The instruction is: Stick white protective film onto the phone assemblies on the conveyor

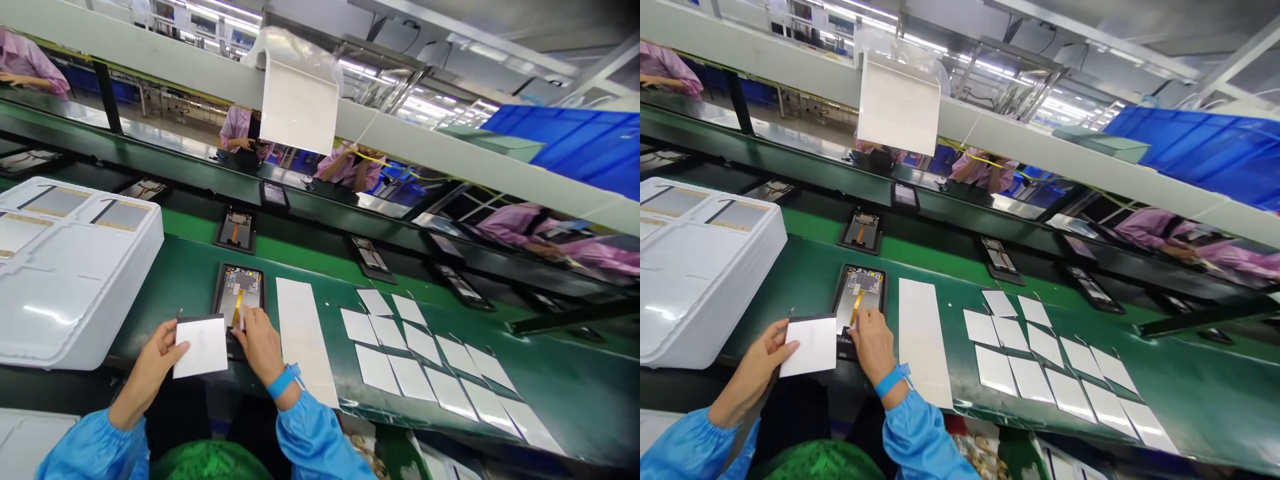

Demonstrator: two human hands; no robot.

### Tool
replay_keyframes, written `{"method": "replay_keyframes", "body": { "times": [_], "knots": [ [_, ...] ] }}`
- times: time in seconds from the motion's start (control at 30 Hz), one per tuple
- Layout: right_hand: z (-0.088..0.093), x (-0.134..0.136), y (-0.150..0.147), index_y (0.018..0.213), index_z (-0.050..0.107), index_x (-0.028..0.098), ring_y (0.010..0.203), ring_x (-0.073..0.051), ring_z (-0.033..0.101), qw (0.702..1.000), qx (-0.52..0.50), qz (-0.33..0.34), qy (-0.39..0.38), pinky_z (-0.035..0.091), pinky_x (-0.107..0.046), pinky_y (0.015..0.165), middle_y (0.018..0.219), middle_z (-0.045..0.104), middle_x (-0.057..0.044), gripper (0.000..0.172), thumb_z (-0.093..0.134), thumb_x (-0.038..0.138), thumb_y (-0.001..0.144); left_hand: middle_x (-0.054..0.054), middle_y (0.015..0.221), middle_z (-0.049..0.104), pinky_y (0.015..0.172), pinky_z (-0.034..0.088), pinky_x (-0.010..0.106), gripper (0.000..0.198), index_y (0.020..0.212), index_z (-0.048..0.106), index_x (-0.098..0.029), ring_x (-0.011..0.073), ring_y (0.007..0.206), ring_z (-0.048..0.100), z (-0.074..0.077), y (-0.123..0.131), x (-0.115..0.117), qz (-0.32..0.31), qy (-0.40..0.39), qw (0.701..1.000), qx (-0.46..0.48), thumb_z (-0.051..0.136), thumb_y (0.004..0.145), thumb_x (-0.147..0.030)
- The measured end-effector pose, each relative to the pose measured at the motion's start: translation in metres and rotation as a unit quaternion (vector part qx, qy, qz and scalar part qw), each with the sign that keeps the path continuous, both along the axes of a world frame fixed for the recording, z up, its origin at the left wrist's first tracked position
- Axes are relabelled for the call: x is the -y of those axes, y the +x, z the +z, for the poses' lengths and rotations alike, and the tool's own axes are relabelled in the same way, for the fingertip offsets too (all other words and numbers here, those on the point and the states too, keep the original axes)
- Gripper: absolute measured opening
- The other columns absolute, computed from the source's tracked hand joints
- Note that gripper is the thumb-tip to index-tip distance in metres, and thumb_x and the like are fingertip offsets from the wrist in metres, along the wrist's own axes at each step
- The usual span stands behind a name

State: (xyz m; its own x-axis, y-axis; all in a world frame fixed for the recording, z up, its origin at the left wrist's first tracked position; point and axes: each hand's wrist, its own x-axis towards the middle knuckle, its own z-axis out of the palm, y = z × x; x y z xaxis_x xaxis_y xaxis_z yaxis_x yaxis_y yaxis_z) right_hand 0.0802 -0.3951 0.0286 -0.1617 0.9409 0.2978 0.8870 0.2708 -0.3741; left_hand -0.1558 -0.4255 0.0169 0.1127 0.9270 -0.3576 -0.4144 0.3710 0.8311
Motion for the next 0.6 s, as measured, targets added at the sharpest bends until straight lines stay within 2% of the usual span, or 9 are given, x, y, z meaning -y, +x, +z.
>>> {"method": "replay_keyframes", "body": {
  "times": [0.07, 0.13, 0.23, 0.3, 0.37, 0.43, 0.5, 0.57, 0.6],
  "knots": [
    [-0.006, -0.015, 0.003, 0.096, 0.065, 0.020, 0.083, -0.020, 0.063, 1.000, -0.009, 0.006, 0.009, 0.051, -0.030, 0.074, 0.091, 0.063, -0.007, 0.013, 0.054, 0.025, 0.097, 0.011, 0.110, 0.072, 0.077, 0.057, 0.036, 0.074, 0.129, 0.048, -0.018, 0.0261, 0.091, 0.072, -0.001, -0.004, -0.013, -0.026, 0.006, 0.999, -0.029, 0.085, 0.068, -0.037],
    [-0.003, -0.027, 0.011, 0.087, 0.065, 0.019, 0.080, -0.017, 0.062, 0.997, -0.069, -0.013, 0.021, 0.050, -0.028, 0.075, 0.088, 0.062, -0.004, 0.021, 0.047, 0.022, 0.099, 0.011, 0.106, 0.072, 0.073, 0.056, 0.035, 0.079, 0.135, 0.043, -0.018, 0.0247, 0.085, 0.072, -0.001, 0.002, -0.027, -0.064, 0.017, 0.997, -0.049, 0.083, 0.070, -0.037],
    [0.010, -0.040, 0.030, 0.094, 0.066, 0.020, 0.082, -0.017, 0.061, 0.989, -0.134, -0.042, 0.040, 0.050, -0.030, 0.077, 0.090, 0.064, -0.004, 0.017, 0.049, 0.023, 0.098, 0.007, 0.097, 0.072, 0.067, 0.054, 0.030, 0.082, 0.139, 0.041, -0.019, 0.0214, 0.078, 0.071, -0.002, 0.022, -0.049, -0.101, 0.048, 0.991, -0.070, 0.082, 0.070, -0.035],
    [0.018, -0.042, 0.042, 0.102, 0.066, 0.021, 0.087, -0.019, 0.061, 0.994, -0.108, -0.016, 0.011, 0.050, -0.033, 0.080, 0.097, 0.064, -0.005, 0.014, 0.056, 0.021, 0.093, 0.006, 0.090, 0.072, 0.064, 0.052, 0.027, 0.075, 0.132, 0.047, -0.018, 0.0199, 0.075, 0.070, -0.001, 0.034, -0.059, -0.109, 0.065, 0.988, -0.091, 0.083, 0.069, -0.033],
    [0.021, -0.038, 0.048, 0.114, 0.063, 0.022, 0.096, -0.022, 0.061, 0.997, -0.060, 0.038, -0.041, 0.051, -0.036, 0.086, 0.106, 0.063, -0.006, 0.028, 0.064, 0.017, 0.086, 0.005, 0.088, 0.072, 0.063, 0.051, 0.027, 0.067, 0.124, 0.050, -0.017, 0.0200, 0.075, 0.070, 0.005, 0.035, -0.062, -0.117, 0.071, 0.985, -0.109, 0.083, 0.068, -0.034],
    [0.017, -0.032, 0.046, 0.125, 0.056, 0.022, 0.103, -0.024, 0.059, 0.992, -0.029, 0.094, -0.083, 0.052, -0.039, 0.090, 0.112, 0.060, -0.008, 0.049, 0.072, 0.015, 0.079, 0.007, 0.093, 0.072, 0.064, 0.053, 0.029, 0.066, 0.122, 0.050, -0.018, 0.0218, 0.077, 0.071, 0.014, 0.024, -0.058, -0.132, 0.059, 0.983, -0.110, 0.083, 0.068, -0.036],
    [0.008, -0.027, 0.038, 0.129, 0.052, 0.020, 0.107, -0.025, 0.058, 0.987, -0.024, 0.124, -0.094, 0.052, -0.040, 0.091, 0.115, 0.059, -0.009, 0.059, 0.078, 0.017, 0.076, 0.009, 0.101, 0.072, 0.066, 0.055, 0.031, 0.070, 0.126, 0.047, -0.019, 0.0236, 0.080, 0.072, 0.023, 0.005, -0.049, -0.133, 0.035, 0.984, -0.109, 0.083, 0.069, -0.039],
    [-0.003, -0.025, 0.027, 0.127, 0.053, 0.020, 0.107, -0.024, 0.058, 0.989, -0.020, 0.126, -0.078, 0.053, -0.038, 0.090, 0.114, 0.058, -0.009, 0.052, 0.075, 0.019, 0.080, 0.010, 0.104, 0.072, 0.067, 0.056, 0.033, 0.072, 0.128, 0.044, -0.020, 0.0243, 0.081, 0.073, 0.029, -0.014, -0.041, -0.115, 0.013, 0.987, -0.115, 0.082, 0.070, -0.041],
    [-0.008, -0.026, 0.023, 0.122, 0.056, 0.020, 0.104, -0.023, 0.059, 0.990, -0.015, 0.122, -0.064, 0.053, -0.036, 0.088, 0.111, 0.059, -0.009, 0.040, 0.070, 0.019, 0.086, 0.010, 0.104, 0.072, 0.068, 0.056, 0.034, 0.073, 0.128, 0.043, -0.021, 0.0244, 0.081, 0.073, 0.030, -0.021, -0.038, -0.103, 0.008, 0.987, -0.119, 0.083, 0.070, -0.041]
  ]
}}
